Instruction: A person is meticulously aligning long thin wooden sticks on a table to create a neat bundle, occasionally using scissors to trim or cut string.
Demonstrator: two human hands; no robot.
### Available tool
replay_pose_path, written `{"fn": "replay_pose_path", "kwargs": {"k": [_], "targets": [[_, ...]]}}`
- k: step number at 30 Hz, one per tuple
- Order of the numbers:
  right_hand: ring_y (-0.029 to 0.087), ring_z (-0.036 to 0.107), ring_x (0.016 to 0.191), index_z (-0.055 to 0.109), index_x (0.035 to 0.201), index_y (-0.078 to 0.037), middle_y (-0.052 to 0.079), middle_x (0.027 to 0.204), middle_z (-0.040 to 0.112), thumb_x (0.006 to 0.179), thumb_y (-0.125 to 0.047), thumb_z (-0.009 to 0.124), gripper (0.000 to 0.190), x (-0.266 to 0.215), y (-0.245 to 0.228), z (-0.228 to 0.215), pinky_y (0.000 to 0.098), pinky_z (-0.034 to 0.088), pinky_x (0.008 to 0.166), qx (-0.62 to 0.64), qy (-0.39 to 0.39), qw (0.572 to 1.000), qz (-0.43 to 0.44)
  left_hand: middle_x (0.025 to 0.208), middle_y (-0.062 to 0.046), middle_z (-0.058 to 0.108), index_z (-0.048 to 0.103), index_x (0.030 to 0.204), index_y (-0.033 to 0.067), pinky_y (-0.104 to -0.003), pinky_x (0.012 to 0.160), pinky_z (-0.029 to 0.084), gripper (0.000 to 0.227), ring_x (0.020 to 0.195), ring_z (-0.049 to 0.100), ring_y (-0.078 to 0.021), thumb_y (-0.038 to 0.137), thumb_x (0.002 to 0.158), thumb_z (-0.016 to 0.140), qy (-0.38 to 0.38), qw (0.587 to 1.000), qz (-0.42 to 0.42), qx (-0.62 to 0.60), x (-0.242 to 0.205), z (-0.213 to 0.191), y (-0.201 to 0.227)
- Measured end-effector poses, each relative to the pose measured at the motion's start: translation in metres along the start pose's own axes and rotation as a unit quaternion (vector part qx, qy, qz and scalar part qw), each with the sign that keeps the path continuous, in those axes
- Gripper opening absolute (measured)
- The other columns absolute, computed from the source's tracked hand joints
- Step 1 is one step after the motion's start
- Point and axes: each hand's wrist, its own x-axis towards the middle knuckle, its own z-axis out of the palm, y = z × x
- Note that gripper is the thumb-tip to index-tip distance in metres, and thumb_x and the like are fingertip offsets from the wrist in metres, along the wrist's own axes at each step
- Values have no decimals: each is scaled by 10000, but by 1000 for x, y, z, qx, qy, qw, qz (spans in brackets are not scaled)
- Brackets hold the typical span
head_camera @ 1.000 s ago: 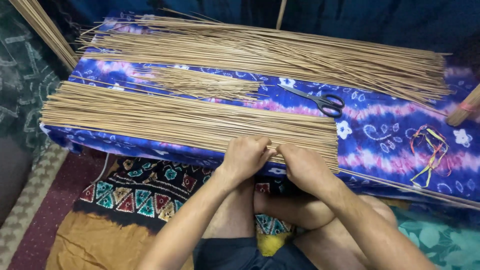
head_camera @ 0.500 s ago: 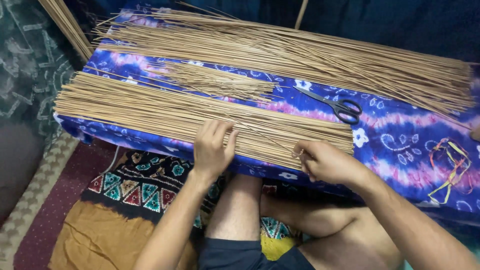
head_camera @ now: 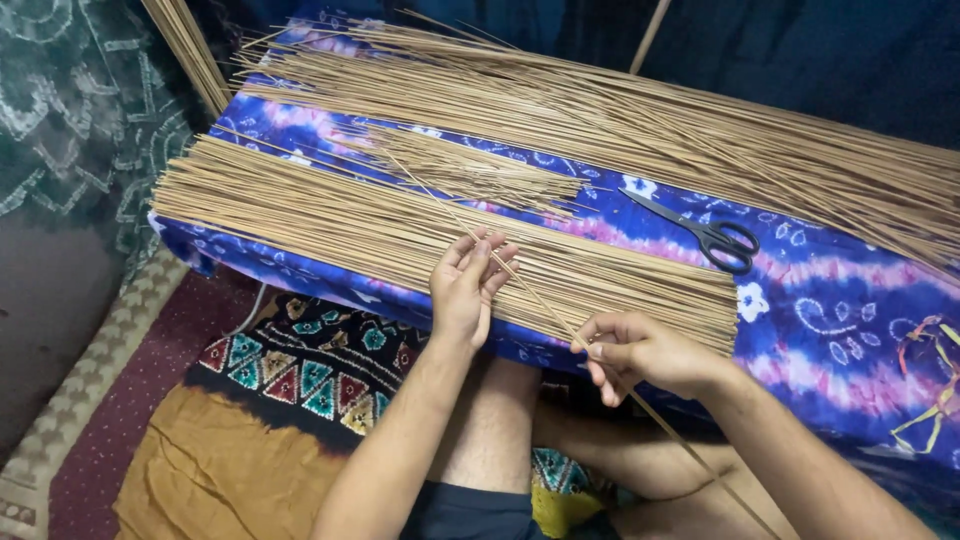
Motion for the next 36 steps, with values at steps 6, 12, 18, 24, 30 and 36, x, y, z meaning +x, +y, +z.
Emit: {"fn": "replay_pose_path", "kwargs": {"k": [6, 12, 18, 24, 30, 36], "targets": [[368, 793, 644, 649, 1165, 83, 248, 743, 741, 985, 4, 519, 236, -6, 12, 3, 497, 680, 632, 13, 11, 1000, 14, 1223, -217, 724, 586, 1240, 9, -463, 803, 676, 277, 1004, 751, -393, 27, 977, 673, 42, 999, -12, 29, 2, -6, -21], [360, 767, 995, 768, 1174, -72, 182, 958, 815, 891, -193, 688, 318, -26, -38, -34, 497, 581, 911, -383, 256, 885, -65, 1182, -238, 734, 585, 1227, -12, -439, 763, 686, 255, 958, 759, -400, 10, 982, 649, 39, 994, 27, 97, -6, 5, -29], [405, 706, 956, 780, 1112, -31, 182, 1075, 740, 917, -145, 632, 270, 12, 4, -160, 507, 569, 816, -529, 450, 718, -52, 1130, -230, 719, 546, 1165, -69, -264, 700, 668, 186, 944, 779, -274, -27, 990, 592, -3, 985, 63, 159, -20, 18, -22], [286, 769, 708, 811, 1047, -48, 112, 720, 789, 849, -28, 614, 280, 3, -19, -154, 403, 589, 723, -512, 405, 752, 93, 1131, -261, 710, 553, 1161, -84, -272, 719, 679, 192, 944, 778, -288, -43, 978, 594, -48, 973, 110, 195, -24, 14, -22], [296, 772, 794, 835, 997, -127, 99, 814, 816, 802, -281, 746, 264, 3, -21, -162, 411, 593, 750, -579, 392, 705, 121, 1129, -248, 717, 548, 1171, -79, -273, 738, 678, 201, 955, 780, -277, -21, 984, 596, -55, 965, 126, 224, -30, 7, -31], [305, 761, 722, 835, 941, 18, 196, 815, 797, 811, -145, 757, 222, -7, -49, -144, 415, 604, 686, -520, 368, 760, 129, 1109, -241, 725, 552, 1155, -61, -286, 735, 691, 176, 950, 784, -280, -32, 988, 599, -66, 957, 168, 228, -28, 4, -36]]}}
